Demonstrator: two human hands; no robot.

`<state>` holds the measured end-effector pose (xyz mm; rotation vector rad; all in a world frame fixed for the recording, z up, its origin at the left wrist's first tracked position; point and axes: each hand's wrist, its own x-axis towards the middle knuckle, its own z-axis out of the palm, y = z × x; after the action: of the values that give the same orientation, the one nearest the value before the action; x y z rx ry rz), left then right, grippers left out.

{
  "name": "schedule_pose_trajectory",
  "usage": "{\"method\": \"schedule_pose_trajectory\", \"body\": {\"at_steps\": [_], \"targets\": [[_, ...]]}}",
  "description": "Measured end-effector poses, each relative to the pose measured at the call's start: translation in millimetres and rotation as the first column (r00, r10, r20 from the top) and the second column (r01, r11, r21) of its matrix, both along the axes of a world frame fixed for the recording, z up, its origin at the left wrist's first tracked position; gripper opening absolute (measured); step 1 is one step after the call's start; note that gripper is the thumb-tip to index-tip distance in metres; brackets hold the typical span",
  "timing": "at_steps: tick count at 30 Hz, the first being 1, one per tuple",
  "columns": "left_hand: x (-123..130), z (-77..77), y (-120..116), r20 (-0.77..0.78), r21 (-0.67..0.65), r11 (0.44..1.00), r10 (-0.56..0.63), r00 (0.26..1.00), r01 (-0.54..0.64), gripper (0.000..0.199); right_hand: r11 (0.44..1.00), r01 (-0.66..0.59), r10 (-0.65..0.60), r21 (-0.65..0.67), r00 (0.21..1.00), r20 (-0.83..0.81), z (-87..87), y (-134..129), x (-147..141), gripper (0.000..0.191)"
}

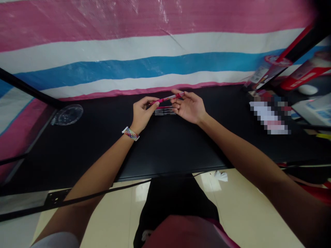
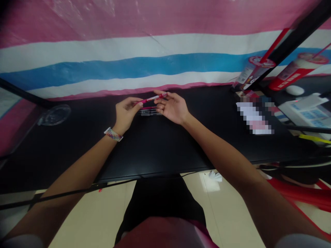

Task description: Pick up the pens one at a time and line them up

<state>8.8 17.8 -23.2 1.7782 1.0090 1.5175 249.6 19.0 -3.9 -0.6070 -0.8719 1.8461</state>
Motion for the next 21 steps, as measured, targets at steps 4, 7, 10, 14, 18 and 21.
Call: {"method": "schedule_pose_trajectory", "body": {"at_steps": [4,7,10,14,18,21], "targets": [[1.0,-0.3,-0.5,-0.04,-0.015,1.0,0.003,0.999,-0.004,0.028,1.0,0.005,-0.004,0.009,1.0,-0.018,-1.4,0.1,-0.4,0.039],[0.9,-0.4,0.0,-0.036,-0.01,1.0,0.008,0.999,-0.008,0.025,1.0,0.007,-0.007,0.023,1.0,0.014,-0.1,0.0,0.1,0.042],[0.2,-0.1,0.4,-0.023,-0.013,1.0,0.01,1.0,-0.011,0.025,1.0,0.007,-0.007,0.026,0.999,0.036,1.3,-0.4,0.2,0.045],[-0.4,0.0,0.6,-0.033,-0.007,1.0,0.01,0.999,-0.01,0.025,1.0,0.022,-0.023,0.011,0.999,0.04,0.7,-0.6,-0.1,0.04],[-0.2,-0.7,1.2,-0.007,-0.005,1.0,0.003,1.0,-0.003,0.028,1.0,-0.004,0.004,0.027,1.0,0.018,1.1,-0.9,0.4,0.039],[-0.1,-0.8,1.7,-0.014,-0.013,1.0,0.016,1.0,-0.016,0.031,0.998,0.013,-0.018,0.059,0.996,0.085,1.1,0.2,1.3,0.044]]}}
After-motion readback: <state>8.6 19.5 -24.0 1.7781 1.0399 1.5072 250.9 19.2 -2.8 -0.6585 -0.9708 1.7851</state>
